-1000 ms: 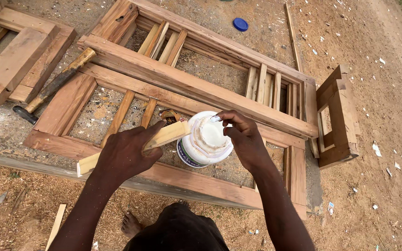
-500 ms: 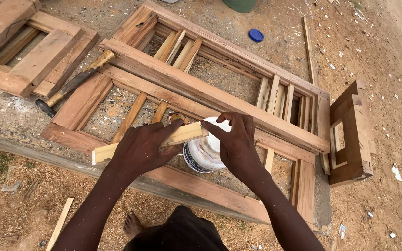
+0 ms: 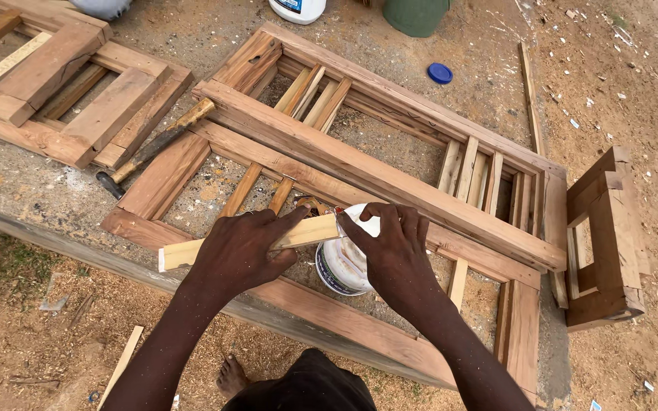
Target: The person applies white adhesive from a bucket onto small wooden strips using their fingers and then places them into slots within a larger wooden frame structure. They repeat this process for multiple strips, ensuring they fit securely into the frame.
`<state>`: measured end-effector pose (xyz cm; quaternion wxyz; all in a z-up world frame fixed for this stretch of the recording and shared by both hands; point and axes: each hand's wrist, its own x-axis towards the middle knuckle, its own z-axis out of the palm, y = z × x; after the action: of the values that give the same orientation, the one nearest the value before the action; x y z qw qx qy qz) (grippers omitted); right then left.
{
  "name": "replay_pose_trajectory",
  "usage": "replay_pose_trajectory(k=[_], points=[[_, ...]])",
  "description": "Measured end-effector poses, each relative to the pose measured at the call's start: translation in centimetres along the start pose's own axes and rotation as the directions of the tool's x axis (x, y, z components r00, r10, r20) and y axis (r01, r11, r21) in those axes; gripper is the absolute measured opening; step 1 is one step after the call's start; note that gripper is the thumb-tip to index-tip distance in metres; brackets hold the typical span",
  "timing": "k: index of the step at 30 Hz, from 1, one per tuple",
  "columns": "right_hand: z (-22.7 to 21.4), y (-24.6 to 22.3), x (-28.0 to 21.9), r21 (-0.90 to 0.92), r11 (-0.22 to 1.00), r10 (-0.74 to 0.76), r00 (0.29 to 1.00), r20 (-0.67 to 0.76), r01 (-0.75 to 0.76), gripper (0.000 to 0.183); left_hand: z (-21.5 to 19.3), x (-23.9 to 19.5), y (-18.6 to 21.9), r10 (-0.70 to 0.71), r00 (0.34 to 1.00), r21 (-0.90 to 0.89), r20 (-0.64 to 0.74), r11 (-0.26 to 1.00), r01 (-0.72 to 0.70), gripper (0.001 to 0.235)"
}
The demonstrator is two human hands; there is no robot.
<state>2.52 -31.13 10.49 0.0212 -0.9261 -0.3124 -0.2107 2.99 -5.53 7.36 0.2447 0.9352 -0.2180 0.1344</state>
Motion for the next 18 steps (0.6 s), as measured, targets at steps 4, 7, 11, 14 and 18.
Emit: replay_pose_trajectory(k=[4,7,11,14,18], points=[[0.2,-0.4,-0.1,0.027,1.0,-0.005,0.998,0.07,0.003,0.081,-0.3,0.1,-0.2,-0.025,0.999,-0.002,0.026,1.0,0.025,0.069],[0.0,-0.8,-1.3,-0.012,1.0,-0.025,0.994,0.107,0.026,0.083,-0.4,-0.3,-0.1,-0.017,1.0,0.0,0.007,1.0,0.017,0.069],[-1.1,-1.2,-2.3,0.026,0.999,-0.042,0.988,0.148,0.038,0.078,-1.2,-0.4,0.0,-0.052,0.998,-0.002,0.048,0.999,0.052,0.073],[-2.7,-0.6,-3.2,0.249,0.965,0.05,0.989,0.136,-0.084,0.083,-1.9,-1.1,-0.5,-0.053,0.998,-0.026,0.02,0.998,0.053,0.073],[-1.7,0.2,-1.2,0.531,0.847,0.029,0.999,0.018,-0.034,0.093,-2.1,-2.3,0.0,-0.028,1.0,-0.052,0.013,0.998,0.028,0.07]])
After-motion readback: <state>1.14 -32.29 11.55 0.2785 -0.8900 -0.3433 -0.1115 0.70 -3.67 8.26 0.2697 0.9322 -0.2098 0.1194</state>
